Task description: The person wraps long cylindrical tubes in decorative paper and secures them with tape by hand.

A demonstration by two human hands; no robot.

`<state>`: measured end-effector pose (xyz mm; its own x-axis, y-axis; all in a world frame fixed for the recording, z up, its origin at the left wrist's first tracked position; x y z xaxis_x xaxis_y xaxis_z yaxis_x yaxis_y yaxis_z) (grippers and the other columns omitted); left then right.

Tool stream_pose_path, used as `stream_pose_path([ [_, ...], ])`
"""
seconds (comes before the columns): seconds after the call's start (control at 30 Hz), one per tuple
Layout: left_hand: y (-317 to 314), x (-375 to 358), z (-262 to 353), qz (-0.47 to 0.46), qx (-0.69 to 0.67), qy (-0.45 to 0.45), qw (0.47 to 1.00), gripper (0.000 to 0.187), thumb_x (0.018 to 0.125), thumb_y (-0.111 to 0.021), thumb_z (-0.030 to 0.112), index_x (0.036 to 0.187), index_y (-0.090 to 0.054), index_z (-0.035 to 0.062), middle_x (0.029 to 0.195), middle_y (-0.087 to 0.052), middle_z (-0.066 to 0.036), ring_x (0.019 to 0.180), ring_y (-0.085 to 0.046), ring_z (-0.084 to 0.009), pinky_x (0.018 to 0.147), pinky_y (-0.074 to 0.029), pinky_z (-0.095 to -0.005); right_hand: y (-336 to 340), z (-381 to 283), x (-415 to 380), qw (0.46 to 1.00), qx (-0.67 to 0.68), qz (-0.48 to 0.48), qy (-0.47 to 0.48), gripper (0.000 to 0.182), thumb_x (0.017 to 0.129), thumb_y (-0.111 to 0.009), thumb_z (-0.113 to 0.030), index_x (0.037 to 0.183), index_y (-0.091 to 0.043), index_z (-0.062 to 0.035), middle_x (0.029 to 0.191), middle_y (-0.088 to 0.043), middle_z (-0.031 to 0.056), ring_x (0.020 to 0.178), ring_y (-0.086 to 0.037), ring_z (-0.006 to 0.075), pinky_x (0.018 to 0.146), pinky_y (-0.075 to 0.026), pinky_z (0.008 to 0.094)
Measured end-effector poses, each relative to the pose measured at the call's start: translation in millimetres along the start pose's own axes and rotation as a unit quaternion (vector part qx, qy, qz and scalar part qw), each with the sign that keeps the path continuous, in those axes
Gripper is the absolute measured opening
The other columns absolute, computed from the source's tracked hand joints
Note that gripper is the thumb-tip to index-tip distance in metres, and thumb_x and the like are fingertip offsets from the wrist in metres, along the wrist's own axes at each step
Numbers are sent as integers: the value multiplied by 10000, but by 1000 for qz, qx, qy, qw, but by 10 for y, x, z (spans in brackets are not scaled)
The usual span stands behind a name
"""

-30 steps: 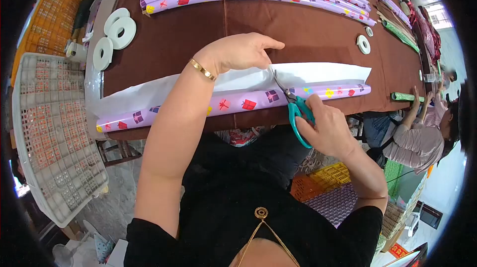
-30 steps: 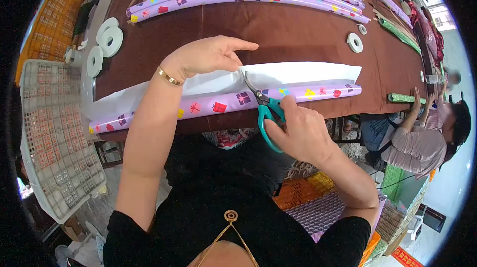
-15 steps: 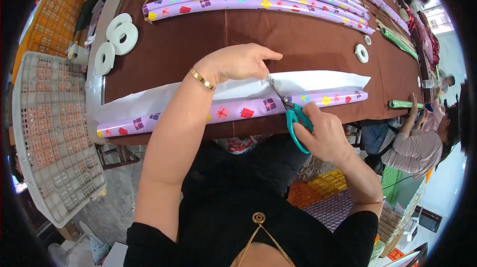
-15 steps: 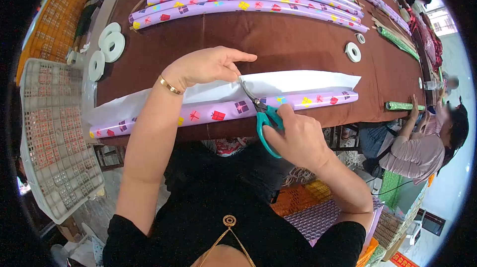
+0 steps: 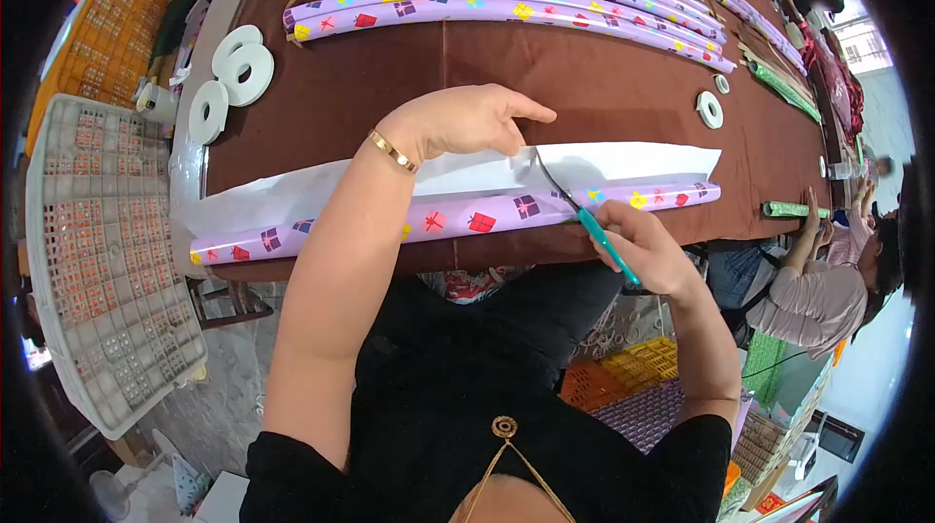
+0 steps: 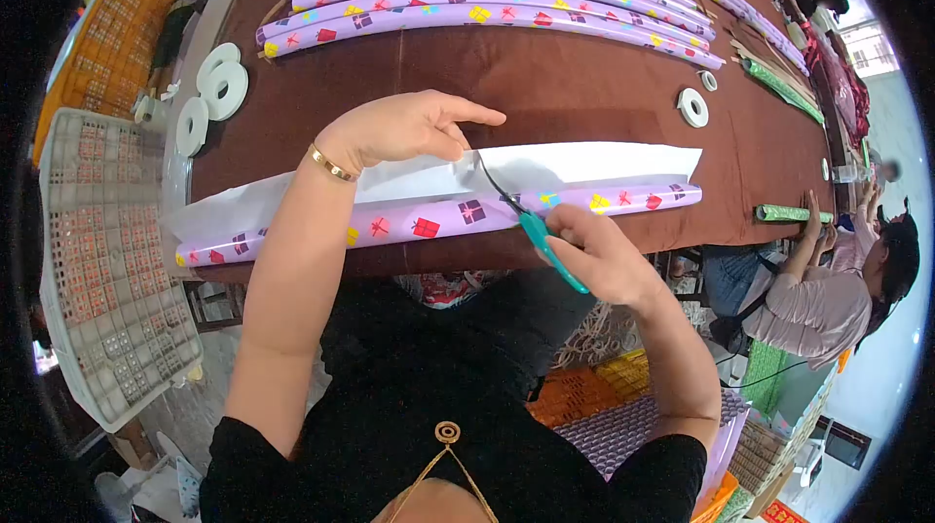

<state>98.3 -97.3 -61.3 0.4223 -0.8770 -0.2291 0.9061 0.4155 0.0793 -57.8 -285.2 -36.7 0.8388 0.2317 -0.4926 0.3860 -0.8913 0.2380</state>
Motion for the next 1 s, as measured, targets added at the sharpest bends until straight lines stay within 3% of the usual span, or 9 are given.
stream_pose_path([
  [0.3, -5, -20, 66, -13, 26, 7, 1000, 562, 870, -619, 39, 1422, -515, 14, 1001, -736, -131, 910, -659, -127, 862, -480, -272, -18, 60, 62, 984, 82, -158, -5, 467, 948, -628, -417, 1147, -530, -5, 820, -526, 33, 659, -476, 107, 584, -359, 223],
  [0.4, -10, -18, 58, -17, 27, 3, 999, 559, 871, -633, 39, 1418, -520, 16, 987, -737, -127, 903, -659, -123, 855, -483, -272, 37, -48, 27, 979, 107, -170, -31, 648, 890, -654, -566, 1152, -531, 13, 846, -519, 27, 651, -477, 112, 559, -340, 228],
  [0.5, -20, -30, 75, -17, 16, -2, 1000, 557, 870, -640, 37, 1414, -522, 14, 975, -739, -126, 894, -659, -120, 850, -484, -270, 117, 2, -9, 980, 117, -159, 13, 489, 948, -605, -496, 1083, -561, -27, 776, -546, 6, 664, -489, 90, 570, -355, 239],
  [0.67, -15, -24, 83, -21, 30, -4, 999, 564, 865, -627, 37, 1417, -513, 7, 980, -738, -123, 885, -658, -118, 848, -485, -267, 139, 118, -13, 983, 116, -141, 5, 779, 794, -712, -656, 1123, -546, 31, 857, -550, 47, 612, -472, 108, 534, -337, 245],
  [0.83, 38, 20, 15, 15, 101, 1, 995, 586, 866, -626, 72, 1430, -489, -5, 1027, -734, -146, 907, -660, -131, 846, -489, -271, 297, -2, -16, 965, 192, -26, 176, 659, 837, -677, -632, 1026, -590, -7, 748, -556, 8, 619, -471, 82, 527, -318, 223],
  [0.87, 38, 19, 12, 12, 103, 0, 995, 586, 866, -626, 72, 1430, -489, -5, 1027, -734, -146, 907, -660, -131, 846, -489, -271, 322, 53, -17, 968, 208, 91, 104, 544, 853, -715, -518, 984, -589, -5, 737, -568, -4, 611, -484, 92, 524, -338, 239],
  [0.9, 46, 6, 27, 28, 96, 3, 995, 591, 861, -628, 73, 1431, -489, 1, 1023, -734, -146, 908, -659, -134, 843, -491, -273, 273, 21, 5, 967, 210, 95, 105, 544, 853, -715, -518, 984, -589, -5, 737, -568, -4, 611, -484, 92, 524, -338, 239],
  [0.97, 48, -28, 50, 41, 89, 4, 995, 597, 857, -631, 74, 1433, -489, 6, 1019, -733, -145, 909, -658, -138, 840, -492, -274, 285, -12, 39, 975, -60, 206, 48, 154, 939, -647, -109, 986, -532, -18, 737, -567, -4, 619, -481, 72, 542, -380, 261],
  [1.0, 54, -63, 86, 52, 115, 11, 992, 610, 852, -637, 73, 1440, -483, 16, 1010, -732, -142, 906, -657, -141, 842, -494, -276, 243, -53, 30, 966, -116, 227, 50, 178, 906, -650, -83, 987, -512, -6, 722, -547, -7, 639, -447, 46, 546, -369, 253],
])
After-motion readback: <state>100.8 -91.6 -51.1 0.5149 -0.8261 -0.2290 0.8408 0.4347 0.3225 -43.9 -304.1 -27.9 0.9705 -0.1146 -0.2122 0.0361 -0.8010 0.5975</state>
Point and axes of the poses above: each hand's wrist, its own x-axis towards the middle knuckle, its own y-axis out of the back of the hand, z = x × y, the point moved 5 cm from there along x, towards the middle knuckle
